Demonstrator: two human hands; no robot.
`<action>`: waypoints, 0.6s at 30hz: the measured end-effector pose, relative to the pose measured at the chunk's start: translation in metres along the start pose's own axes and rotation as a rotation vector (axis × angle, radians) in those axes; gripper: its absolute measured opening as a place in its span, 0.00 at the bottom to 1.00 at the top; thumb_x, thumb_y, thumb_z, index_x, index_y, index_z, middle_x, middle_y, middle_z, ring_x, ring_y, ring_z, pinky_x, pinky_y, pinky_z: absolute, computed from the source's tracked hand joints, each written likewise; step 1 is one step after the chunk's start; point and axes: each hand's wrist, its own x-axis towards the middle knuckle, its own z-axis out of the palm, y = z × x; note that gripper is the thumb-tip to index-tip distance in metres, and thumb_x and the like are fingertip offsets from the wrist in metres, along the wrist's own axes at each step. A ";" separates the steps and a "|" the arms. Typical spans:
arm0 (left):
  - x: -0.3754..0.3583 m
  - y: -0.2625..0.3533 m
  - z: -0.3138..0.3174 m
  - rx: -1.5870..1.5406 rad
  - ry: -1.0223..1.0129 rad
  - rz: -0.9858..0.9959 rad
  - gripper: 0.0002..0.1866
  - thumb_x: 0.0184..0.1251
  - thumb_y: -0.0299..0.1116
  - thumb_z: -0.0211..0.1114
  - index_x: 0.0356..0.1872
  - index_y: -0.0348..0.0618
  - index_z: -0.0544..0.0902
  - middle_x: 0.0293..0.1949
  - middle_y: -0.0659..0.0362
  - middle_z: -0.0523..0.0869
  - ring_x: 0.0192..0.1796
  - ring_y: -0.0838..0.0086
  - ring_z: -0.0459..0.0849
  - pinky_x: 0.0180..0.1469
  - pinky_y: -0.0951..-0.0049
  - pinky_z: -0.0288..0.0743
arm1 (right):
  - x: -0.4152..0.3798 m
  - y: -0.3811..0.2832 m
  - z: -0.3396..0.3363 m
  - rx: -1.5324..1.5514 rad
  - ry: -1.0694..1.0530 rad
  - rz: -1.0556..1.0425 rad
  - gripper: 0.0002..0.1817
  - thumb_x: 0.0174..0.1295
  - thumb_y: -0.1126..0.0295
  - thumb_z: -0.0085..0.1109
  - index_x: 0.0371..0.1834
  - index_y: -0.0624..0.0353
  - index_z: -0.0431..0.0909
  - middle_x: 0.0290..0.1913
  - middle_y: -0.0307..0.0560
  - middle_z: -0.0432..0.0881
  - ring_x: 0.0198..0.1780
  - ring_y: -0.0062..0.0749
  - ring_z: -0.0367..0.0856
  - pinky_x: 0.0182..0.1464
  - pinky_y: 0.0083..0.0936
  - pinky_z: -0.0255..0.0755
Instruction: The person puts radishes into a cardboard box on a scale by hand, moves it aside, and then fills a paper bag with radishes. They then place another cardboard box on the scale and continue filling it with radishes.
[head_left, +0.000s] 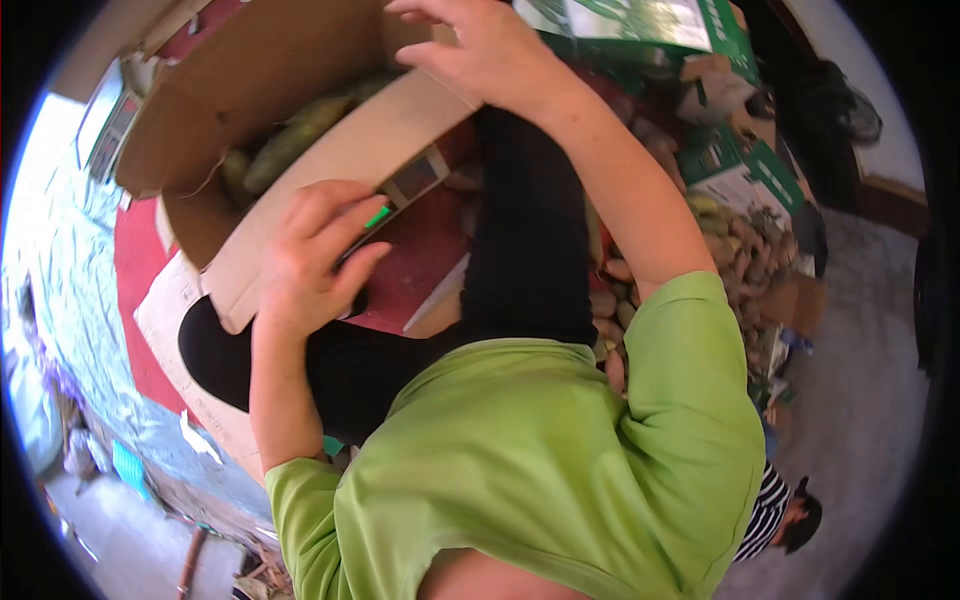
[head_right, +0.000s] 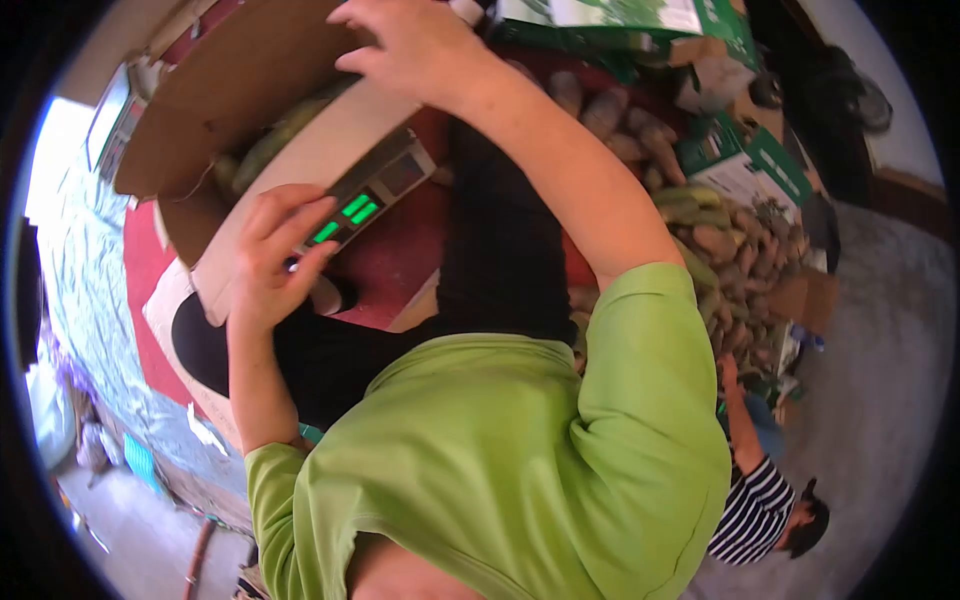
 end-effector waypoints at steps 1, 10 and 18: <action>0.000 0.001 -0.002 0.013 0.013 -0.005 0.19 0.45 0.26 0.72 0.43 0.38 0.83 0.45 0.53 0.82 0.48 0.57 0.80 0.49 0.64 0.74 | -0.014 0.008 -0.021 0.077 -0.079 0.189 0.18 0.54 0.73 0.62 0.49 0.63 0.77 0.44 0.53 0.82 0.44 0.39 0.82 0.50 0.28 0.74; -0.015 -0.002 -0.022 0.074 0.194 -0.220 0.15 0.54 0.19 0.63 0.45 0.32 0.83 0.42 0.50 0.85 0.46 0.63 0.83 0.51 0.68 0.74 | -0.280 0.149 -0.086 -0.099 0.032 0.881 0.18 0.57 0.68 0.63 0.51 0.58 0.77 0.46 0.51 0.84 0.47 0.37 0.83 0.51 0.30 0.75; -0.037 -0.023 -0.041 0.087 0.461 -0.456 0.14 0.68 0.22 0.57 0.52 0.36 0.82 0.42 0.54 0.85 0.46 0.72 0.83 0.52 0.73 0.75 | -0.518 0.120 -0.045 -0.151 -0.197 1.527 0.19 0.53 0.62 0.64 0.48 0.57 0.81 0.46 0.59 0.82 0.50 0.52 0.80 0.51 0.39 0.73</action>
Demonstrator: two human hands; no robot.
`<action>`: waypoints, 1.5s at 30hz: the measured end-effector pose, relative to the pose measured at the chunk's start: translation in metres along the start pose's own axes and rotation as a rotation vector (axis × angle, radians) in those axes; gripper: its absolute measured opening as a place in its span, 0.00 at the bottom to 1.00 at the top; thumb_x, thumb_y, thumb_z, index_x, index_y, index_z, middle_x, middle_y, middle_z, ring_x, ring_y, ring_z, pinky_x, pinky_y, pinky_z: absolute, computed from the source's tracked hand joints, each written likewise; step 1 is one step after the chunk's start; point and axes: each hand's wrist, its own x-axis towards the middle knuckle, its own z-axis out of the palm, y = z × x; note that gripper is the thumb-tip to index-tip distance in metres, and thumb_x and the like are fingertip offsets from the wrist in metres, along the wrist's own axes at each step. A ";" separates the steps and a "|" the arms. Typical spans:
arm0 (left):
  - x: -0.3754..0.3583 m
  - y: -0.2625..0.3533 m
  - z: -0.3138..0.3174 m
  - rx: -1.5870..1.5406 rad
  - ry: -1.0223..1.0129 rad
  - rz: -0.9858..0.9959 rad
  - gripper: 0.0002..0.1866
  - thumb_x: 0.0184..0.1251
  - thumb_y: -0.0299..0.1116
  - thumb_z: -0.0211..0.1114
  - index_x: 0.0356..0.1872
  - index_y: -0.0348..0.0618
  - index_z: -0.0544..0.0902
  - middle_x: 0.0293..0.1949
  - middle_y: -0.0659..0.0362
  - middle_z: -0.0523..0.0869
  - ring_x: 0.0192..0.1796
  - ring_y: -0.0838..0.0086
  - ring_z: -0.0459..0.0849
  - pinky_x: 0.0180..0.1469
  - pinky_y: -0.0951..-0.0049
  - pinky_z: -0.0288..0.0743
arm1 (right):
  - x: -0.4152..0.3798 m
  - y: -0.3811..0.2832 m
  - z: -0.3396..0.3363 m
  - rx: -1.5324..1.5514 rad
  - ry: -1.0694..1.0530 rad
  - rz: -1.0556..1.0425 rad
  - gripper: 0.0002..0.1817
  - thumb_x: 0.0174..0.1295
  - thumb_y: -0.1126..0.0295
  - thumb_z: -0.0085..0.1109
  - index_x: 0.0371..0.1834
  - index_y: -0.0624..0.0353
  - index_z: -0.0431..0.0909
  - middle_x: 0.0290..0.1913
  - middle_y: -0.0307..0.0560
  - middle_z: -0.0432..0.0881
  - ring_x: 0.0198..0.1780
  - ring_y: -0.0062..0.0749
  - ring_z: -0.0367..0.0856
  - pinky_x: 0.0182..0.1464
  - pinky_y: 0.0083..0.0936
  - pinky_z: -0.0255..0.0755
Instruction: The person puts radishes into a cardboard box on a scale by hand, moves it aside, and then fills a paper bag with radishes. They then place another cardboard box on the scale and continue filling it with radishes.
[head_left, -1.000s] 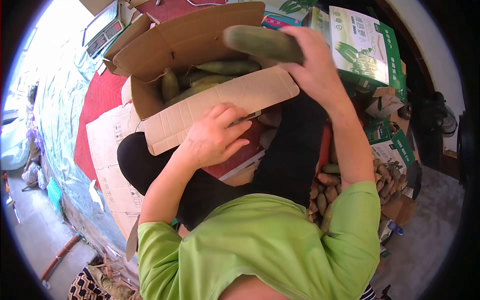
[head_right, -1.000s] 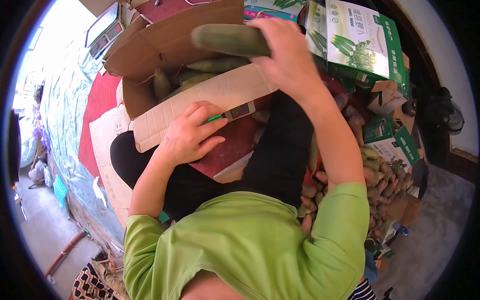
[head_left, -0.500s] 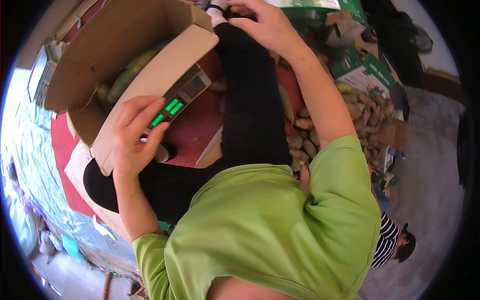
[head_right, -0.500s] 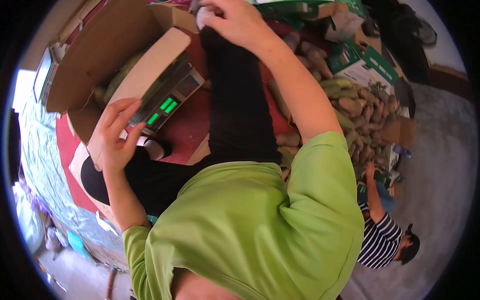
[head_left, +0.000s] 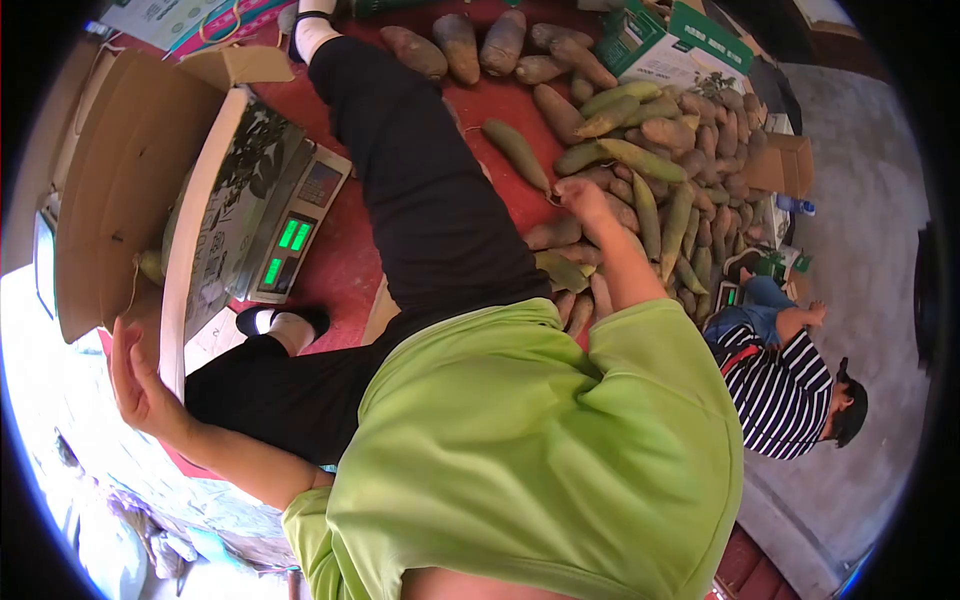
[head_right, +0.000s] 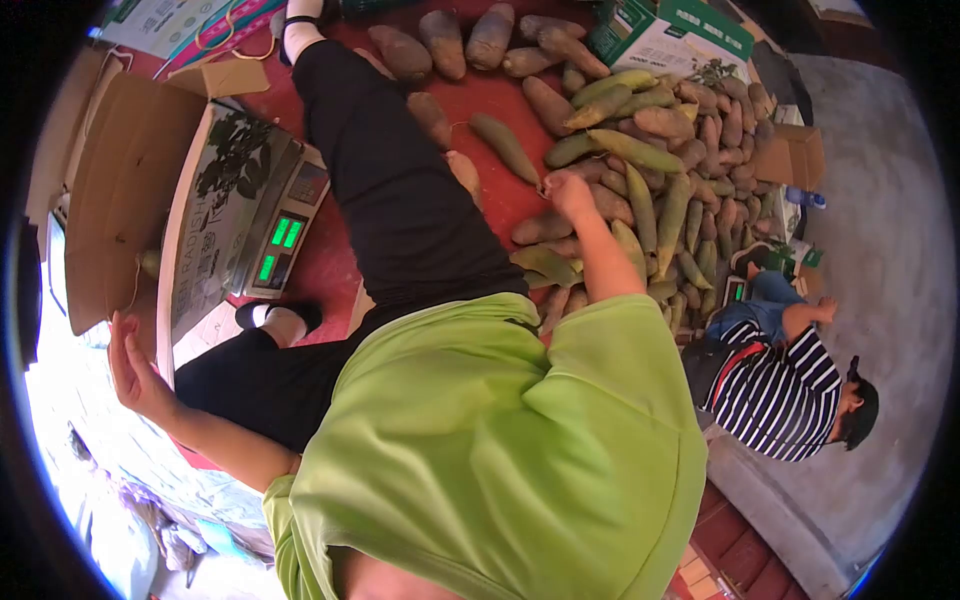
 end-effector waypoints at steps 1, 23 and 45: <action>0.002 -0.007 -0.005 0.030 0.007 0.023 0.13 0.69 0.24 0.57 0.52 0.35 0.82 0.43 0.54 0.85 0.46 0.72 0.83 0.55 0.72 0.75 | -0.012 0.017 0.011 -0.037 -0.041 0.059 0.19 0.53 0.60 0.64 0.45 0.57 0.81 0.45 0.59 0.82 0.50 0.52 0.80 0.51 0.39 0.74; 0.008 -0.007 -0.004 0.100 0.241 -0.204 0.13 0.71 0.33 0.58 0.49 0.37 0.84 0.40 0.54 0.87 0.45 0.71 0.85 0.53 0.72 0.77 | -0.081 0.088 0.057 -0.201 -0.282 0.145 0.31 0.40 0.67 0.74 0.53 0.58 0.78 0.44 0.54 0.85 0.45 0.41 0.84 0.48 0.31 0.76; 0.008 -0.016 -0.011 0.059 -0.445 -0.256 0.21 0.60 0.31 0.65 0.56 0.43 0.79 0.44 0.57 0.81 0.43 0.71 0.78 0.49 0.74 0.70 | -0.056 -0.027 0.004 -0.875 -0.375 0.057 0.42 0.36 0.62 0.79 0.58 0.54 0.66 0.56 0.48 0.78 0.61 0.42 0.75 0.59 0.38 0.72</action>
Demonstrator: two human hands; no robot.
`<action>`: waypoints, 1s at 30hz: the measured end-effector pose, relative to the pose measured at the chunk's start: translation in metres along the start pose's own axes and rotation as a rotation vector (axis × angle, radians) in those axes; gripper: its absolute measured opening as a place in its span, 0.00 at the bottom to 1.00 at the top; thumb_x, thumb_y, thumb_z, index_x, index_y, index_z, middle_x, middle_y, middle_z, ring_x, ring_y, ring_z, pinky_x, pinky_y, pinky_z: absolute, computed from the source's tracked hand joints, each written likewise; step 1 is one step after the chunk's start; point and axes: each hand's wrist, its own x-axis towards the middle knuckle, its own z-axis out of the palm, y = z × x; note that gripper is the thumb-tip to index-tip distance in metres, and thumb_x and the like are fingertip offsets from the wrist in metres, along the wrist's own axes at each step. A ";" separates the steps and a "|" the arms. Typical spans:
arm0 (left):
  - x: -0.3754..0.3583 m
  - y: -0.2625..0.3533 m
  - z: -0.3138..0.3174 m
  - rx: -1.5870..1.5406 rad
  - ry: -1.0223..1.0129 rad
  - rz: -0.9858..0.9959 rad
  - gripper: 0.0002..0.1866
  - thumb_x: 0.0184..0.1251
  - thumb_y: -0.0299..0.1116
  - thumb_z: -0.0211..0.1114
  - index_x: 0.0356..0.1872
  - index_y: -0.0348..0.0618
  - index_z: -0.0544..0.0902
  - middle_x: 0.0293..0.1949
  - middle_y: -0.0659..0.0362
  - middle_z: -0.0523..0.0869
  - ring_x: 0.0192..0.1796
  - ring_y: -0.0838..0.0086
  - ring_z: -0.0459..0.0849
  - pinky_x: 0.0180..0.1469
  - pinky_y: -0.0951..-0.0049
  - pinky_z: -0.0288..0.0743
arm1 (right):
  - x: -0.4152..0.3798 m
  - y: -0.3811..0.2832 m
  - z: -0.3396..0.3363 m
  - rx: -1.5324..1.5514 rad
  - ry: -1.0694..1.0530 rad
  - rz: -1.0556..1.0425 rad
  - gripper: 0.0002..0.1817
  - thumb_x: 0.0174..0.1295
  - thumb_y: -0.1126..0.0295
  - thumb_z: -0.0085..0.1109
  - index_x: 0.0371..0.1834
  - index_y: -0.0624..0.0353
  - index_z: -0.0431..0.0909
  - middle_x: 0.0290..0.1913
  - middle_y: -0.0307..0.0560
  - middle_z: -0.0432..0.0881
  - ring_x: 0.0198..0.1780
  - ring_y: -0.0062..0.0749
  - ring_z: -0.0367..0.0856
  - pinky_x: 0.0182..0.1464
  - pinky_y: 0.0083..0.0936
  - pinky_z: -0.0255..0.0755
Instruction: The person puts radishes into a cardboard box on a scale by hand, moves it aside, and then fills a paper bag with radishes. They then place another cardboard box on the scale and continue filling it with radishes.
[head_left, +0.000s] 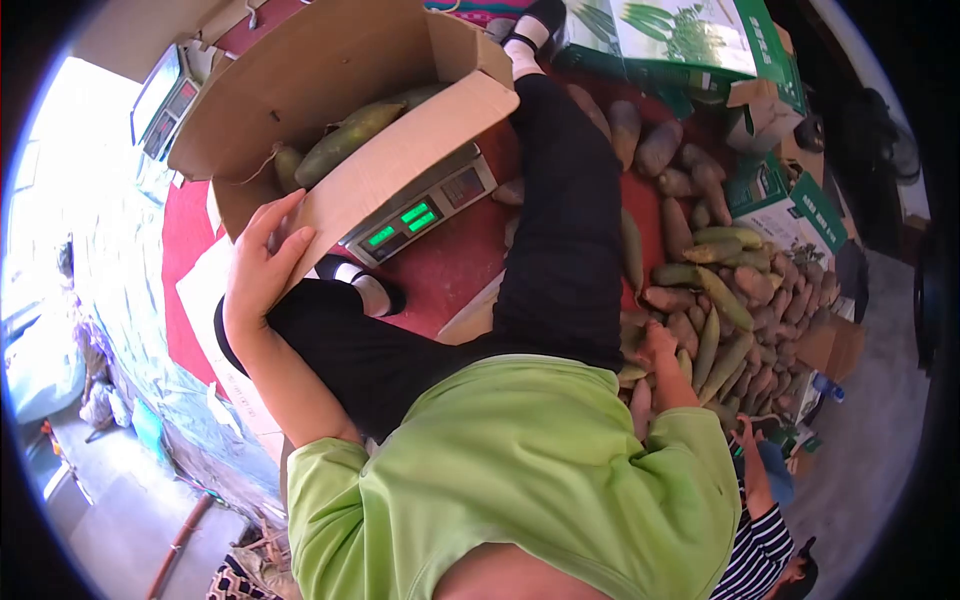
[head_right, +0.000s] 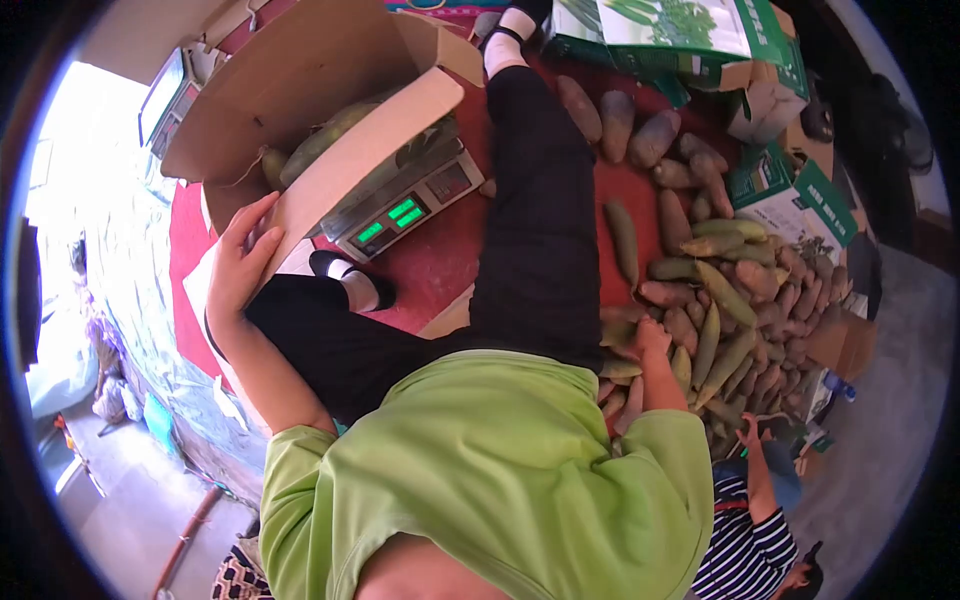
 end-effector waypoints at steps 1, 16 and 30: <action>0.000 0.003 -0.001 0.018 -0.010 0.009 0.21 0.59 0.32 0.66 0.56 0.44 0.79 0.44 0.57 0.81 0.42 0.71 0.78 0.48 0.74 0.70 | -0.005 -0.001 -0.018 0.008 0.068 0.005 0.39 0.37 0.64 0.78 0.56 0.54 0.67 0.55 0.48 0.79 0.60 0.43 0.75 0.59 0.39 0.71; -0.003 -0.017 -0.008 -0.115 0.157 0.055 0.20 0.59 0.33 0.67 0.54 0.42 0.81 0.44 0.54 0.85 0.49 0.68 0.83 0.52 0.71 0.74 | -0.029 -0.020 -0.218 0.709 0.817 -0.425 0.33 0.43 0.73 0.71 0.57 0.57 0.70 0.47 0.55 0.80 0.50 0.47 0.79 0.52 0.36 0.70; -0.007 -0.012 -0.014 -0.205 0.374 0.032 0.17 0.61 0.27 0.65 0.52 0.42 0.82 0.42 0.58 0.86 0.43 0.77 0.83 0.51 0.75 0.75 | -0.003 -0.026 -0.117 0.991 0.449 -0.259 0.29 0.45 0.83 0.67 0.54 0.66 0.68 0.42 0.51 0.81 0.43 0.36 0.80 0.44 0.29 0.74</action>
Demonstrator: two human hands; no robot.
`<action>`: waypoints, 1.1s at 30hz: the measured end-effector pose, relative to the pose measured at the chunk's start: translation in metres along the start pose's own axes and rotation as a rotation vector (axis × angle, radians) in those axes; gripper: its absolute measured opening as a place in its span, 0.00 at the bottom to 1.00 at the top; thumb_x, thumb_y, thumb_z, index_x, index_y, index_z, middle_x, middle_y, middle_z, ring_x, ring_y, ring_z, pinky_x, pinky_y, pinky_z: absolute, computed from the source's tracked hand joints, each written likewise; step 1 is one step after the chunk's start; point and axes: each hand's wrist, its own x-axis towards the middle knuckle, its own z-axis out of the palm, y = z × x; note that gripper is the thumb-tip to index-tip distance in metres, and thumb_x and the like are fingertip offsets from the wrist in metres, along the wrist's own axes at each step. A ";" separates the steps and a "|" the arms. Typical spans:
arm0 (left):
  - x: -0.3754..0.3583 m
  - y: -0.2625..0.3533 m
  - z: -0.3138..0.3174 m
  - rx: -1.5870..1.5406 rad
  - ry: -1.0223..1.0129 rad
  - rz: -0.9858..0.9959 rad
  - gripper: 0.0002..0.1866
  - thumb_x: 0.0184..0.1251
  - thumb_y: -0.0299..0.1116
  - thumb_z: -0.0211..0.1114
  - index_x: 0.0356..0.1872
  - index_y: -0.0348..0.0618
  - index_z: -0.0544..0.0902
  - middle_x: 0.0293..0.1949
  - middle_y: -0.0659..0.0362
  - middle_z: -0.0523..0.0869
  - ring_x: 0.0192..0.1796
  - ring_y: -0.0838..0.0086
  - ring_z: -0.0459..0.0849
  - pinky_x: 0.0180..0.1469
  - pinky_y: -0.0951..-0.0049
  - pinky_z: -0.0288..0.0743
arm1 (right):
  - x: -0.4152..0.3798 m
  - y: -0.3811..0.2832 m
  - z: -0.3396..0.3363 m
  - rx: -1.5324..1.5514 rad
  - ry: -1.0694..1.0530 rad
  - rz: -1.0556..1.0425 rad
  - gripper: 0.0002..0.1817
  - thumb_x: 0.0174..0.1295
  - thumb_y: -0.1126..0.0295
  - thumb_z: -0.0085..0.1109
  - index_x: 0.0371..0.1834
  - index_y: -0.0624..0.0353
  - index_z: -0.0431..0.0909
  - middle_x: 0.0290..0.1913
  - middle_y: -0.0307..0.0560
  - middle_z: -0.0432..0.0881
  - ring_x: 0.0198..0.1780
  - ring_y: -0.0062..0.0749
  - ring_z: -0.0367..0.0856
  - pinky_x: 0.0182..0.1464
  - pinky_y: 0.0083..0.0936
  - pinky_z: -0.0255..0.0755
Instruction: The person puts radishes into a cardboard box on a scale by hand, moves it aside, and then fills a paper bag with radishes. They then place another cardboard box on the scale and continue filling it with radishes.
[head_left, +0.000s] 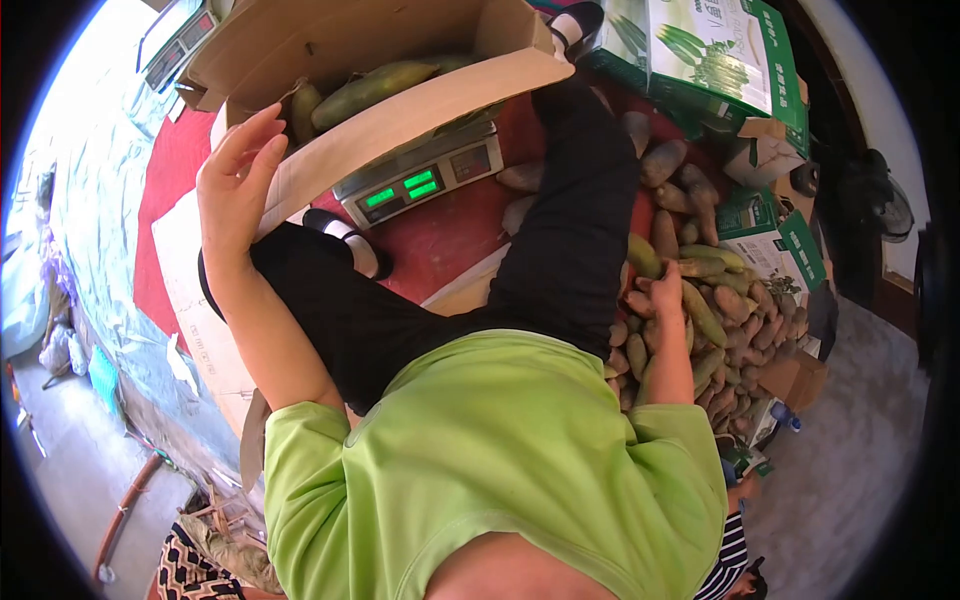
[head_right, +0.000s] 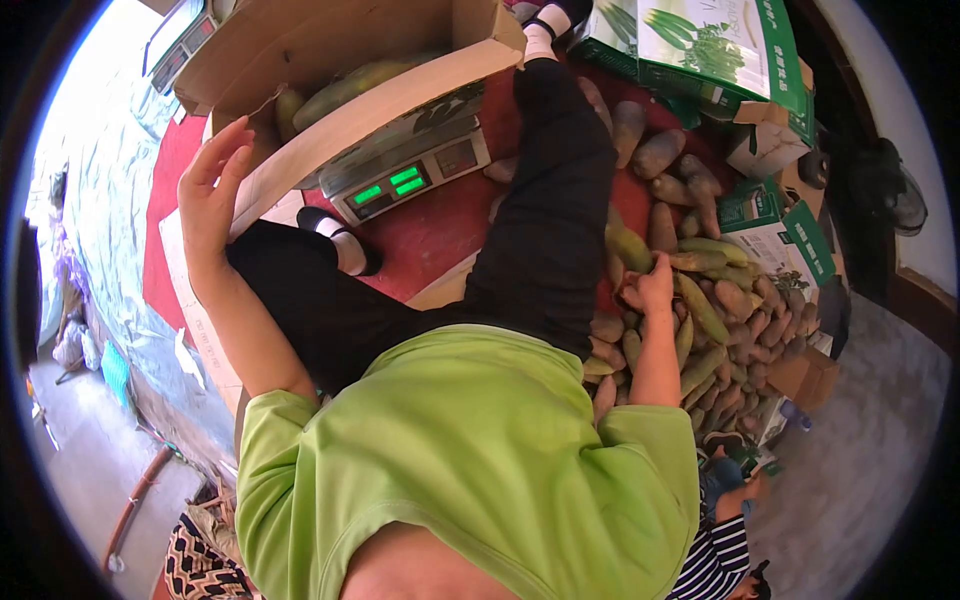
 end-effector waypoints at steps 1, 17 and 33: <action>0.001 -0.001 0.001 -0.003 0.001 0.008 0.17 0.61 0.27 0.65 0.52 0.42 0.82 0.42 0.58 0.86 0.43 0.77 0.83 0.51 0.75 0.75 | -0.004 0.003 0.003 0.144 -0.053 0.160 0.29 0.47 0.83 0.66 0.54 0.65 0.68 0.43 0.54 0.81 0.44 0.39 0.80 0.45 0.31 0.74; 0.003 0.002 0.006 0.202 -0.345 0.018 0.16 0.58 0.34 0.66 0.48 0.42 0.83 0.43 0.55 0.83 0.47 0.64 0.82 0.52 0.69 0.72 | 0.024 -0.068 -0.037 0.294 0.127 -0.233 0.31 0.48 0.81 0.67 0.58 0.64 0.67 0.53 0.47 0.75 0.53 0.33 0.74 0.56 0.28 0.68; 0.006 0.008 -0.001 -0.014 -0.005 0.024 0.15 0.61 0.24 0.64 0.50 0.40 0.83 0.40 0.58 0.84 0.41 0.76 0.82 0.47 0.77 0.75 | 0.012 -0.424 0.021 0.218 -0.200 -1.157 0.31 0.47 0.74 0.68 0.57 0.64 0.71 0.52 0.50 0.78 0.55 0.32 0.76 0.58 0.28 0.69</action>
